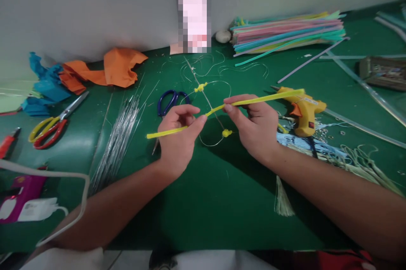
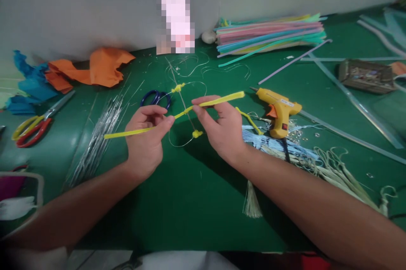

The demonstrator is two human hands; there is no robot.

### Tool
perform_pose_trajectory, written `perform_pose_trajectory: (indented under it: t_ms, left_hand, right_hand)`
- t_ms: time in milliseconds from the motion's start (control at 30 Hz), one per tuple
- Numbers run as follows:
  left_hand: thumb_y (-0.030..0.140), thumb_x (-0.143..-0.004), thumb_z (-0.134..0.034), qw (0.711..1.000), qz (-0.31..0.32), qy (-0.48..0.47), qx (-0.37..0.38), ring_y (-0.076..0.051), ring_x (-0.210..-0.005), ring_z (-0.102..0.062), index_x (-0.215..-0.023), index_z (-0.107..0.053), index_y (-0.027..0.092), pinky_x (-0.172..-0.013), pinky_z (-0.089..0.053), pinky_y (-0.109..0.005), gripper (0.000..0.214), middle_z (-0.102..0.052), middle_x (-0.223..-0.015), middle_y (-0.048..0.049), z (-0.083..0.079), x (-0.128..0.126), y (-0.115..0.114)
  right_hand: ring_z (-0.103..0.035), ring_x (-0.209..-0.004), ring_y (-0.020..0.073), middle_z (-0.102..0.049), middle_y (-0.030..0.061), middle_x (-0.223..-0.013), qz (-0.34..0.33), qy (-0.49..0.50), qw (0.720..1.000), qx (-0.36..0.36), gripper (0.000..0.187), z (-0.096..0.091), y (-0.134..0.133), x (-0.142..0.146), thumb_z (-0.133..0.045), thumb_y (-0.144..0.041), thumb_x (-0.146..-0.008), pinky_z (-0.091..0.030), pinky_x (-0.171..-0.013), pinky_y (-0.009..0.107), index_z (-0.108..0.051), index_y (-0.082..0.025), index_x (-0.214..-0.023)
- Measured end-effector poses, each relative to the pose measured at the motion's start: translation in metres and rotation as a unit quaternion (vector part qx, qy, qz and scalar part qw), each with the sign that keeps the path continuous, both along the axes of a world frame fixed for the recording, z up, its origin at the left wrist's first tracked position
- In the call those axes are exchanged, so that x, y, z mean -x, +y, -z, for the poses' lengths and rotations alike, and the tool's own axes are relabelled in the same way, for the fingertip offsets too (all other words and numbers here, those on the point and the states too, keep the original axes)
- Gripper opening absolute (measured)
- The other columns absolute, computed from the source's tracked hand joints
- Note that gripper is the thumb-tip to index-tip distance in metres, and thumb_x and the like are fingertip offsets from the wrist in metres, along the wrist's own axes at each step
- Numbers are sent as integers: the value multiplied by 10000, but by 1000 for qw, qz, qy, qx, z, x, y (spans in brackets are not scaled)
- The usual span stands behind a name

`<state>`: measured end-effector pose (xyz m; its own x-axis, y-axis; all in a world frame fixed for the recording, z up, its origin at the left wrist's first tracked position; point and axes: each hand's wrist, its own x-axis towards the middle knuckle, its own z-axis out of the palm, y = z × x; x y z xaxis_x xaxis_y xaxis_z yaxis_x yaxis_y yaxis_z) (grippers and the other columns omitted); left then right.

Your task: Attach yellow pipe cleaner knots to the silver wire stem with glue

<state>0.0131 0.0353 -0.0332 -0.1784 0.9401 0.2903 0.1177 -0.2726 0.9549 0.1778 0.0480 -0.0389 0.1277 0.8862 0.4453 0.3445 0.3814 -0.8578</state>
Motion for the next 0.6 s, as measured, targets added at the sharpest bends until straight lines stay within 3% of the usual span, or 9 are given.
perform_pose_trajectory:
  t_ms: [200, 333, 467, 600]
  left_hand:
    - [131, -721, -733, 994, -43, -86, 44, -79, -637, -525, -846, -622, 204, -598, -478, -210, 183, -549, -724, 43, 6, -3, 0]
    - [97, -678, -748, 984, -52, -148, 82, -72, -669, -537, -818, -625, 184, -640, -490, -206, 205, -561, -755, 36, 7, -4, -1]
    - [116, -654, -767, 973, -58, -191, 120, -84, -685, -560, -823, -634, 178, -722, -523, -247, 224, -555, -724, 40, 10, -4, 4]
    - [113, -624, -759, 965, -62, -211, 142, -92, -683, -569, -808, -632, 179, -744, -528, -270, 233, -544, -699, 46, 12, -4, 8]
  right_hand:
    - [-674, -780, 146, -737, 9, -913, -18, 48, 999, 10, 70, 4, 0, 3, -667, -276, -885, -534, -700, 300, -705, -229, -919]
    - [-662, -857, 165, -723, 7, -919, 0, 18, 1000, -13, 58, 4, 2, 1, -658, -273, -893, -519, -766, 333, -699, -243, -921]
    - [-652, -957, 181, -700, 15, -954, -16, 48, 998, -38, 33, 6, 6, 0, -657, -244, -886, -516, -864, 370, -690, -251, -887]
    - [-629, -1078, 199, -668, 30, -1058, -21, 98, 995, 9, 40, 13, 11, 1, -676, -225, -852, -528, -905, 387, -698, -256, -840]
